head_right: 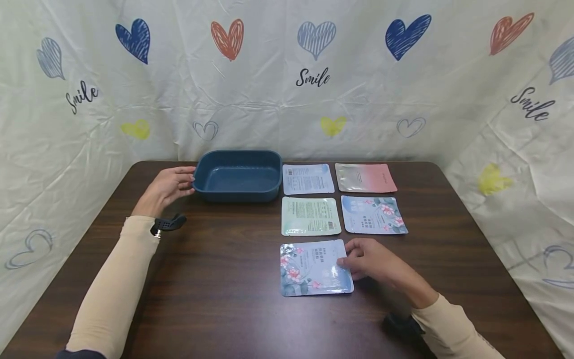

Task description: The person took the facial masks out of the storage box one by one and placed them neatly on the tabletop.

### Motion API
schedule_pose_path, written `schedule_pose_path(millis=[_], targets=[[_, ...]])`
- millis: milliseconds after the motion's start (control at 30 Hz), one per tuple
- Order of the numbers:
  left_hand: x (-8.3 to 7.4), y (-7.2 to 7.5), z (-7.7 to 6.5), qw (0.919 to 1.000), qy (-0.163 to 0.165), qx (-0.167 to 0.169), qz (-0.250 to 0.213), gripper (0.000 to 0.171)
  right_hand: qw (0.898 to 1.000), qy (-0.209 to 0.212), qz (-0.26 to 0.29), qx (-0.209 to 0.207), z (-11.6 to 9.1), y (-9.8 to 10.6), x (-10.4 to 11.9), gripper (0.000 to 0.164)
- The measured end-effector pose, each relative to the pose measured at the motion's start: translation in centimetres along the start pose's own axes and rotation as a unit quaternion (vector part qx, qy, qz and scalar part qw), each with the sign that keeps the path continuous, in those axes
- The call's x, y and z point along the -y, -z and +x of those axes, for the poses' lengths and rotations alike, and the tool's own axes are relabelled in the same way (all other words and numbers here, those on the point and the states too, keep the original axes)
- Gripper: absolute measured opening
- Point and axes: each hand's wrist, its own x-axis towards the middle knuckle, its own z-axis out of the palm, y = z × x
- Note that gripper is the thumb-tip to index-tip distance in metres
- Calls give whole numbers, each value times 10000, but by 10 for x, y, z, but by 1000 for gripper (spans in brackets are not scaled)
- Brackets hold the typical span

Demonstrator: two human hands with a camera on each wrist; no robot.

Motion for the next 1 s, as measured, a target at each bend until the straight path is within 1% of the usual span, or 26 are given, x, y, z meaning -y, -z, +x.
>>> schedule_pose_path(millis=[133, 300, 367, 433, 533, 700, 867, 1000], targets=[[0, 0, 0, 10000, -17, -11, -5, 47, 9989, 77, -461, -85, -2, 4, 4, 36], [1, 1, 1, 10000, -11, -44, -18, 47, 9991, 110, -402, 18, 1, 3, 2, 35], [1, 1, 2, 10000, -12, -60, -8, 47, 9993, 118, -362, -1, 2, 2, 2, 35], [2, 0, 2, 10000, -22, -60, 8, 47, 9988, 126, -462, -73, 3, 1, 3, 35], [1, 0, 1, 9999, -26, -96, 27, 46, 9968, 29, -764, -221, 2, 2, 8, 35], [0, 1, -1, 9999, -44, -123, 72, 47, 9902, -164, -1326, -412, -1, 5, 20, 33], [-3, 2, -8, 9990, -179, -216, 347, 44, 9855, 33, -1615, -520, 0, 10, 30, 30], [-7, 2, -17, 9965, -378, -250, 705, 42, 9842, 241, -1631, -648, 8, 14, 36, 30]])
